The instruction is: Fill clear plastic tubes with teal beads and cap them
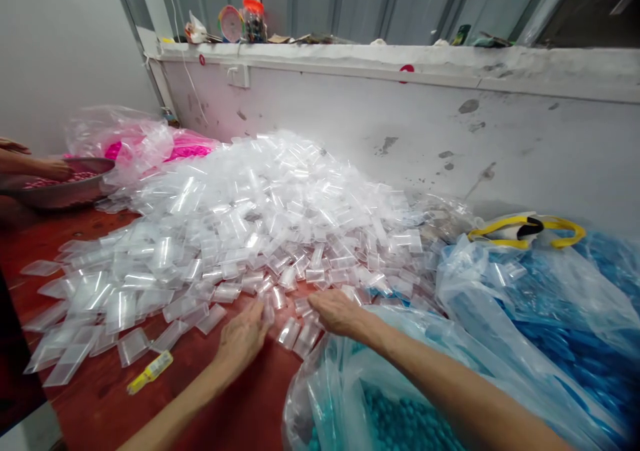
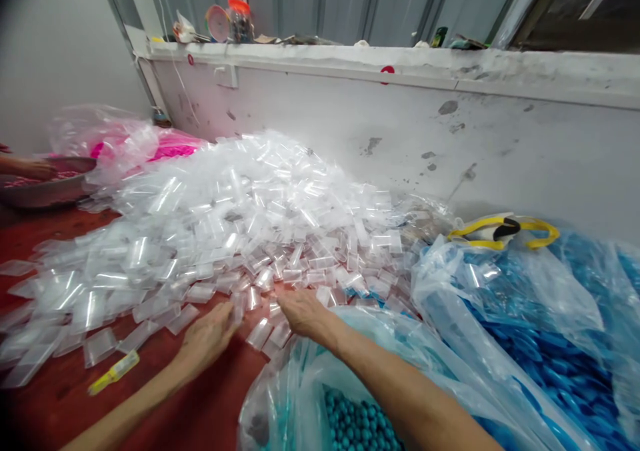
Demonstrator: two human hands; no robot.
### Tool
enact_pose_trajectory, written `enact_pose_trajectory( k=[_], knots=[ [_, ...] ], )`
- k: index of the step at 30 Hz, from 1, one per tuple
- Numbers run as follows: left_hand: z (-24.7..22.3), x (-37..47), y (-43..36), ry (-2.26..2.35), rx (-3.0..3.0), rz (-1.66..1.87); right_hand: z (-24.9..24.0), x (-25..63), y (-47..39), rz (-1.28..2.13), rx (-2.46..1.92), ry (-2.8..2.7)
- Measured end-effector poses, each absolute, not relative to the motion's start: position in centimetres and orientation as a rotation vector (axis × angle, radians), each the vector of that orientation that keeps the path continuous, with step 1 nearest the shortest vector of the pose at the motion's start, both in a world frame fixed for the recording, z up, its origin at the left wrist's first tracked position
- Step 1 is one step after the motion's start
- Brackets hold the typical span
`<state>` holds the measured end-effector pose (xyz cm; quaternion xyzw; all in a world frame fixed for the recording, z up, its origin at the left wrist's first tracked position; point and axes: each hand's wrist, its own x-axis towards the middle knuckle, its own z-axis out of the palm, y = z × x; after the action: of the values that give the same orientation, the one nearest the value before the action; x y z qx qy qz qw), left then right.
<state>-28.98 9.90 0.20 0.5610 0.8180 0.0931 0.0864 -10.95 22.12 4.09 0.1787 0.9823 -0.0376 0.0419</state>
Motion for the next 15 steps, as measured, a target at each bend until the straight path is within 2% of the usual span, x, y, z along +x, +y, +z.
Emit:
enact_pose_trajectory(
  k=[4,7,10,15],
  knots=[
    [-2.5,-26.1,9.7,2.496,1.819,0.305,0.5,-12.2,20.5,0.056,0.320,3.103],
    [-4.1,-25.8,10.4,2.496,1.858,0.626,0.2,-12.4,20.6,0.080,0.354,3.116],
    [-3.8,-26.2,11.3,2.508,1.888,0.918,1.8,-12.1,21.7,-0.032,0.478,3.099],
    [-0.9,-24.8,12.0,2.219,2.185,0.739,3.7,-11.7,22.8,-0.379,0.688,3.009]
  ],
)
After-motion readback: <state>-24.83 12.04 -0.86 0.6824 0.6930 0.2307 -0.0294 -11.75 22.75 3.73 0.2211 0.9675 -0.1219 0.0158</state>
